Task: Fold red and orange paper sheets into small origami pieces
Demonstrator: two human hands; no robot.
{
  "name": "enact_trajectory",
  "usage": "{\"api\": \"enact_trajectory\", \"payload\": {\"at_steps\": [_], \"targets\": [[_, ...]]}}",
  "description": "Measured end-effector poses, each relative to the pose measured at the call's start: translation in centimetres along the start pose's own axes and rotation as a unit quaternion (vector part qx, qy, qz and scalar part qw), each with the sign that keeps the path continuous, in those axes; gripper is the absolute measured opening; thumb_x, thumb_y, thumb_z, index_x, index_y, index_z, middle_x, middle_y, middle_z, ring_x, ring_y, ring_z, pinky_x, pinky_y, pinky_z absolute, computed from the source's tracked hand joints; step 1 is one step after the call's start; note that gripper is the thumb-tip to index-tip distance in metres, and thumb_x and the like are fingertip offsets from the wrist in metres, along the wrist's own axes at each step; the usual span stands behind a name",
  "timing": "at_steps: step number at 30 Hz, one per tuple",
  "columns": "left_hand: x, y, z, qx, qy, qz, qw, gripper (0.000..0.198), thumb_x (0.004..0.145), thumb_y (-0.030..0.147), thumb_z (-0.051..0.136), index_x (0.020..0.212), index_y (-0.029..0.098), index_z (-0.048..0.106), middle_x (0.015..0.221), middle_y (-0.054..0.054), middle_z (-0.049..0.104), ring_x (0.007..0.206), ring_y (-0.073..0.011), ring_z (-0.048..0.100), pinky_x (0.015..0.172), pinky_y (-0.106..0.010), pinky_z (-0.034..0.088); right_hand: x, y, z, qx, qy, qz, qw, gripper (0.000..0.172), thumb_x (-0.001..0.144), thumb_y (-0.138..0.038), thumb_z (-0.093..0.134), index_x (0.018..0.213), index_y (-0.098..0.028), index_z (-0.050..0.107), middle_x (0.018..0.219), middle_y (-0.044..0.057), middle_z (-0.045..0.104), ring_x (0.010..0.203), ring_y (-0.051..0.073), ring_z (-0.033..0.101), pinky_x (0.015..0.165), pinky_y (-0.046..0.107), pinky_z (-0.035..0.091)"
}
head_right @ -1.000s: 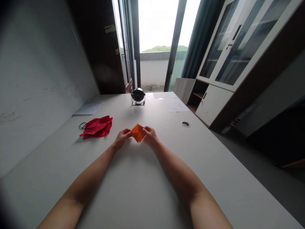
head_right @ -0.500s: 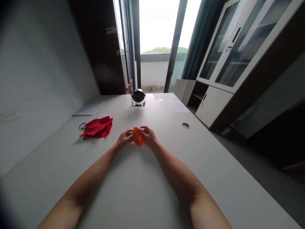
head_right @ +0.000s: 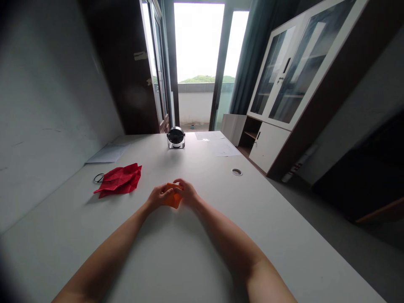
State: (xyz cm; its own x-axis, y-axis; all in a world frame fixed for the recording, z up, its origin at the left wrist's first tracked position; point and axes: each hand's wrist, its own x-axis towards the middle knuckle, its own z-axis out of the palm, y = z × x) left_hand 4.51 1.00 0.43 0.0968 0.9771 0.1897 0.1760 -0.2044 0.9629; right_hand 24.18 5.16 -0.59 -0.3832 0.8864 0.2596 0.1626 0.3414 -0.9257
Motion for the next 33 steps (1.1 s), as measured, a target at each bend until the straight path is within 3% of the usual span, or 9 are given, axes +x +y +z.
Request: {"api": "enact_trajectory", "payload": {"at_steps": [4,9,14,19,25,33], "targets": [[0.4,-0.3,-0.1,0.024,0.002,0.01,1.0,0.032,0.081,0.049,0.068,0.083,0.018,0.076,0.068,-0.002,0.068,0.064,-0.0159,0.057,0.059,-0.025,0.04,-0.2,-0.1,0.1,-0.027,-0.005,-0.011,1.0,0.035,0.078,-0.045,0.07,0.106,-0.024,0.069,0.064,-0.005,0.05,0.059,0.011,0.043,0.057,0.023,0.035],[1.0,-0.7,0.1,-0.102,0.048,-0.03,0.993,0.04,0.079,0.053,0.07,0.088,0.014,0.072,0.077,-0.005,0.07,0.068,-0.0165,0.062,0.062,-0.026,0.048,0.0,0.3,-0.1,-0.004,-0.001,-0.008,1.0,0.039,0.078,-0.048,0.07,0.108,-0.023,0.065,0.067,-0.004,0.054,0.061,0.012,0.046,0.058,0.024,0.038],[0.9,-0.5,0.1,-0.168,0.055,-0.044,0.983,0.047,0.076,0.054,0.074,0.095,0.012,0.07,0.086,-0.009,0.071,0.075,-0.0191,0.065,0.066,-0.028,0.053,0.2,0.8,0.4,0.087,0.03,0.033,0.995,0.039,0.074,-0.058,0.071,0.08,-0.022,0.057,0.064,-0.004,0.053,0.06,0.013,0.047,0.057,0.025,0.039],[0.9,-0.3,0.1,-0.146,0.049,-0.03,0.988,0.041,0.078,0.052,0.073,0.093,0.014,0.069,0.085,-0.006,0.07,0.077,-0.0169,0.062,0.068,-0.025,0.05,-0.1,0.1,0.7,0.178,0.02,0.059,0.982,0.043,0.075,-0.061,0.068,0.073,-0.021,0.053,0.064,-0.003,0.053,0.06,0.013,0.048,0.057,0.025,0.04],[1.1,-1.0,0.0,-0.137,0.053,-0.028,0.989,0.037,0.079,0.052,0.073,0.083,0.016,0.067,0.075,0.0,0.064,0.067,-0.0122,0.055,0.061,-0.022,0.043,-0.2,-0.3,0.3,0.166,-0.014,0.058,0.984,0.038,0.079,-0.056,0.066,0.074,-0.019,0.055,0.065,-0.003,0.053,0.059,0.011,0.046,0.056,0.024,0.036],[1.1,-1.3,0.0,-0.102,0.012,-0.02,0.994,0.034,0.078,0.05,0.074,0.084,0.016,0.072,0.081,-0.003,0.068,0.075,-0.0162,0.06,0.07,-0.026,0.045,0.1,0.6,-0.1,0.145,0.036,0.057,0.987,0.049,0.083,-0.067,0.056,0.073,-0.02,0.051,0.065,-0.002,0.049,0.059,0.012,0.043,0.055,0.025,0.036]]}}
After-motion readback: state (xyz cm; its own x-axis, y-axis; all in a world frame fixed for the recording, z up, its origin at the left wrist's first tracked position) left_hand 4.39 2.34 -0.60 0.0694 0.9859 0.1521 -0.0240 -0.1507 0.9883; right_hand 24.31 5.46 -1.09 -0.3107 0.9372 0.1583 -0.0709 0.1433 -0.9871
